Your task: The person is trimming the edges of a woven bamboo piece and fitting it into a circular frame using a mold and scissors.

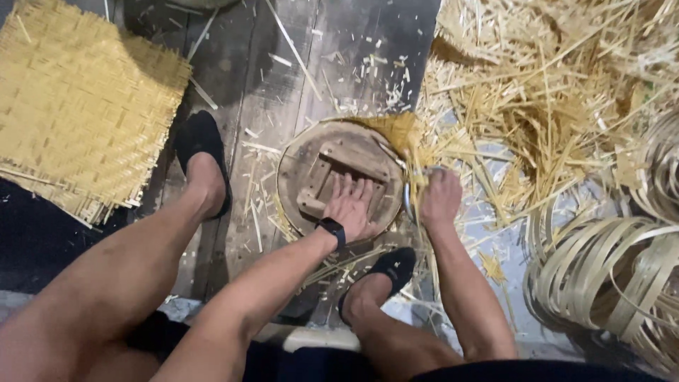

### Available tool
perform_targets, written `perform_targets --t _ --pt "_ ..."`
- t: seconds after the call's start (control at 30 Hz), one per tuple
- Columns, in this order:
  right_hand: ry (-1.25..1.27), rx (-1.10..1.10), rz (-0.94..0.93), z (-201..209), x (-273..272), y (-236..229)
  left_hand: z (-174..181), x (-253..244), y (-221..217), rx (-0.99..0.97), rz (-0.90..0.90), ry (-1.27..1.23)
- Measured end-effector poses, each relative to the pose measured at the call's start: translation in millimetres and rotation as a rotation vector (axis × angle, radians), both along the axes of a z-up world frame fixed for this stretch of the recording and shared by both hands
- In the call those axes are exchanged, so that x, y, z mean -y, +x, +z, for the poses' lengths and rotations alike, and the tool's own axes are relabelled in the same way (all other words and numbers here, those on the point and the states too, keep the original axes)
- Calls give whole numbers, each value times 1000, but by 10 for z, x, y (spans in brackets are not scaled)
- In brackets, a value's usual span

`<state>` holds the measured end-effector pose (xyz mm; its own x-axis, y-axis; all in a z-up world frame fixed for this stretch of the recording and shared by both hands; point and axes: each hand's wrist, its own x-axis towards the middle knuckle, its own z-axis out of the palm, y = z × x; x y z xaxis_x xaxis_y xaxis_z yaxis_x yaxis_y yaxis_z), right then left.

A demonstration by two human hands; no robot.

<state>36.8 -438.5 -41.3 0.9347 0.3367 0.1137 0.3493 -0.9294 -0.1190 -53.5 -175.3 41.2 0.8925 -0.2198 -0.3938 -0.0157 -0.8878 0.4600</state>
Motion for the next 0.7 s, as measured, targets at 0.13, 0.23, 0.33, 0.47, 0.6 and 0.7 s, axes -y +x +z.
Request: perform_targets --t 0.13,0.23,0.33,0.47,0.6,0.7 --pt "-19 -229 -60 209 152 -18 70 -103 52 41 -63 37" --pt "-33 -218 -55 221 396 -151 229 -227 14 -46 -310 73" --pt "-7 3 -17 91 208 -106 198 -243 63 42 -314 55" --pt "-16 103 143 558 -117 131 -175 -286 -88 -46 -341 52" --pt "32 -203 87 235 406 -20 -709 -467 -161 378 -459 73" --pt "-23 -131 59 -45 467 -93 -190 -476 -32 213 -577 45"
